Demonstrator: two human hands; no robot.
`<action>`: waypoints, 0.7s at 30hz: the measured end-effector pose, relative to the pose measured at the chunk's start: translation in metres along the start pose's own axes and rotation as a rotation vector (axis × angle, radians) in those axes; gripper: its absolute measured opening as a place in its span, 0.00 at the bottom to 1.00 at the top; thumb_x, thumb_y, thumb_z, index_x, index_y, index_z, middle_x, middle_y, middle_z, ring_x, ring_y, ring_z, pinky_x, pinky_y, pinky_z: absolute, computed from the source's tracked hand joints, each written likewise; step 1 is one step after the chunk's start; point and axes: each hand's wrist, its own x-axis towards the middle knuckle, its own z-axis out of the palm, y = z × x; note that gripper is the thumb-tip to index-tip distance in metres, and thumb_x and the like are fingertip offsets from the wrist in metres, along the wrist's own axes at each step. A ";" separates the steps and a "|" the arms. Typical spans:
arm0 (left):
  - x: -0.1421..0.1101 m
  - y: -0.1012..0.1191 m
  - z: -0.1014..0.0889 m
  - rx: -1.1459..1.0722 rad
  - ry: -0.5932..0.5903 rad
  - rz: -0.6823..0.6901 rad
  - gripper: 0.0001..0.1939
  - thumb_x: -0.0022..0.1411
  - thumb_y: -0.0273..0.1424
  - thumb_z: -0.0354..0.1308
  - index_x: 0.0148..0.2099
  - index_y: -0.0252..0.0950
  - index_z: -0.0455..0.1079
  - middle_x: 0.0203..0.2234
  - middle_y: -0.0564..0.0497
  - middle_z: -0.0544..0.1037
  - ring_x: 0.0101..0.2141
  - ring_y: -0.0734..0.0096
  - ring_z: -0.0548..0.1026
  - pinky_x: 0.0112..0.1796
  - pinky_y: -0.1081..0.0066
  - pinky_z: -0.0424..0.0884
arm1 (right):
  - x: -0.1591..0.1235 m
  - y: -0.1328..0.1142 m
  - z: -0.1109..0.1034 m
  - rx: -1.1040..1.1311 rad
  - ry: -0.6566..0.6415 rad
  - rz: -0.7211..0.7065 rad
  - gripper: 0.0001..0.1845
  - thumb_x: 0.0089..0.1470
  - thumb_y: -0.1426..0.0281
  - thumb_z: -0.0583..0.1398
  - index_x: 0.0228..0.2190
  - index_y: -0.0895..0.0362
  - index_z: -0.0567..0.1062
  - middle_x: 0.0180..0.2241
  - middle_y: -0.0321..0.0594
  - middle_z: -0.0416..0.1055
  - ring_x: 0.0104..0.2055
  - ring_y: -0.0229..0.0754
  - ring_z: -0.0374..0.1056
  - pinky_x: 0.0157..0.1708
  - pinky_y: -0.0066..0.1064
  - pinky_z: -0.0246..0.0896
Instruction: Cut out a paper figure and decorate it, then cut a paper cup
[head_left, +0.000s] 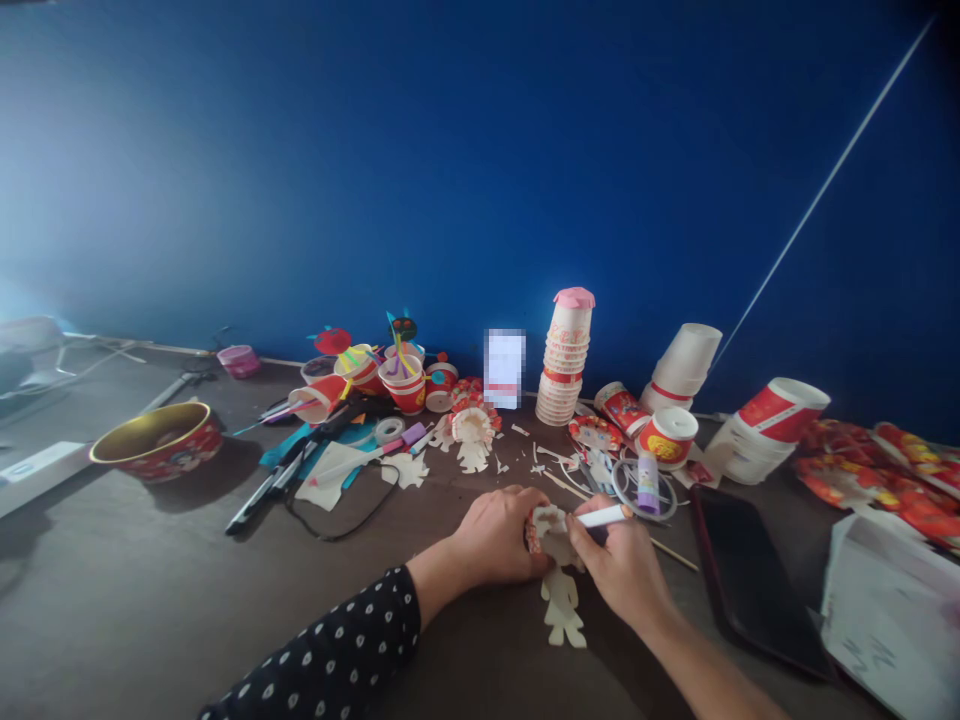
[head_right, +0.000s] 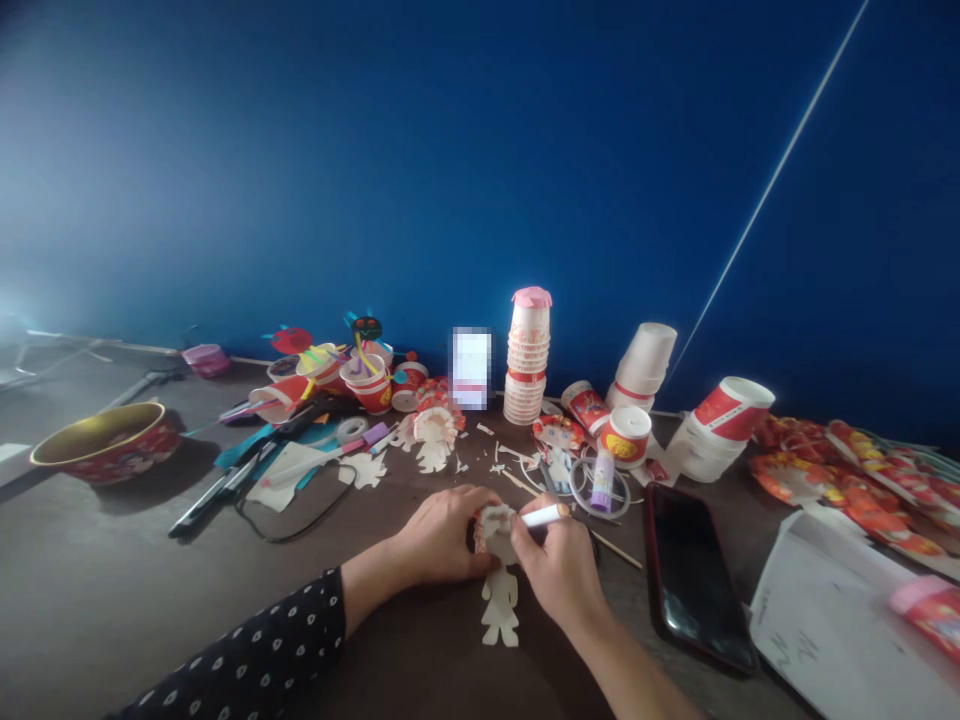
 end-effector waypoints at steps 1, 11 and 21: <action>0.000 0.000 0.000 -0.004 0.001 0.004 0.26 0.41 0.39 0.60 0.46 0.43 0.64 0.38 0.51 0.74 0.39 0.61 0.73 0.40 0.66 0.67 | 0.000 0.000 0.000 0.001 -0.001 -0.002 0.10 0.53 0.63 0.53 0.25 0.55 0.66 0.16 0.37 0.71 0.20 0.44 0.69 0.20 0.29 0.59; 0.000 0.000 0.000 0.005 -0.003 0.001 0.26 0.41 0.39 0.60 0.46 0.43 0.64 0.39 0.51 0.74 0.39 0.62 0.72 0.41 0.67 0.67 | 0.001 0.002 0.001 0.013 0.001 -0.018 0.11 0.54 0.62 0.53 0.25 0.55 0.66 0.17 0.37 0.71 0.20 0.43 0.69 0.20 0.29 0.60; 0.000 -0.002 0.001 -0.009 0.010 0.017 0.26 0.41 0.40 0.60 0.45 0.43 0.64 0.38 0.51 0.74 0.39 0.61 0.73 0.40 0.66 0.67 | 0.000 0.000 0.001 0.019 -0.015 0.014 0.10 0.53 0.63 0.53 0.25 0.55 0.65 0.17 0.37 0.71 0.21 0.44 0.69 0.21 0.29 0.60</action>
